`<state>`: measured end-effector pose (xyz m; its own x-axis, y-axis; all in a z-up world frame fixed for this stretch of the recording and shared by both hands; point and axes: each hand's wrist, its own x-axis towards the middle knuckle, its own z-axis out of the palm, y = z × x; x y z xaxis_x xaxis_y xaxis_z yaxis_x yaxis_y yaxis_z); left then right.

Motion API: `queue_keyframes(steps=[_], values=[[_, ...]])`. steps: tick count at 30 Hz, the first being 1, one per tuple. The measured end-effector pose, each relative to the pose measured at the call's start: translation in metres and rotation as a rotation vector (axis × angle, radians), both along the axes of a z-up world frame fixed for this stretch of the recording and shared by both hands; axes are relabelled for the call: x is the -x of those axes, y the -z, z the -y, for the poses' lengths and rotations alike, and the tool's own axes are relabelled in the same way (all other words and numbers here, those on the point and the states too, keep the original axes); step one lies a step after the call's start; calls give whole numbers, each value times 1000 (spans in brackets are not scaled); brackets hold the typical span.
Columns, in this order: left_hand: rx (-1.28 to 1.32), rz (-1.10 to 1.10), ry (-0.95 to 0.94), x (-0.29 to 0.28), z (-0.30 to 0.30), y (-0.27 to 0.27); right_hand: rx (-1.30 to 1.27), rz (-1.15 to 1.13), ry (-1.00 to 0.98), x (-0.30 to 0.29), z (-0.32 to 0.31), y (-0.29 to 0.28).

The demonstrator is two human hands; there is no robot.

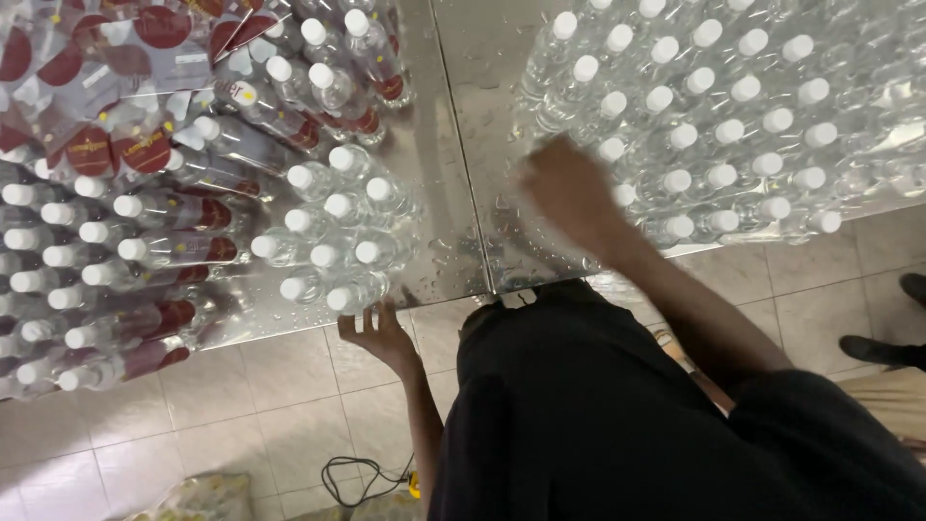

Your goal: Manually placing and screwing caps onto plastic water bottles on a production table.

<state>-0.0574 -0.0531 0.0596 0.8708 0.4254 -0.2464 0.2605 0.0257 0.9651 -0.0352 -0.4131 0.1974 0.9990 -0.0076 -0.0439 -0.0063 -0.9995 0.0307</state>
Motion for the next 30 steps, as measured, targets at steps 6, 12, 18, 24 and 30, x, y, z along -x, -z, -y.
queue_keyframes(steps=[6,12,18,24,30], values=[[150,-80,286,34,33,18,59,-199,336,36,73,-24],[61,-71,902,8,110,-35,-192,-219,285,19,45,10],[-250,209,1107,-28,153,-108,-696,-267,258,11,10,-104],[108,-254,1074,-42,161,-108,-964,21,315,-4,47,-75],[366,-425,952,-42,176,-65,-874,-21,324,9,72,-73]])
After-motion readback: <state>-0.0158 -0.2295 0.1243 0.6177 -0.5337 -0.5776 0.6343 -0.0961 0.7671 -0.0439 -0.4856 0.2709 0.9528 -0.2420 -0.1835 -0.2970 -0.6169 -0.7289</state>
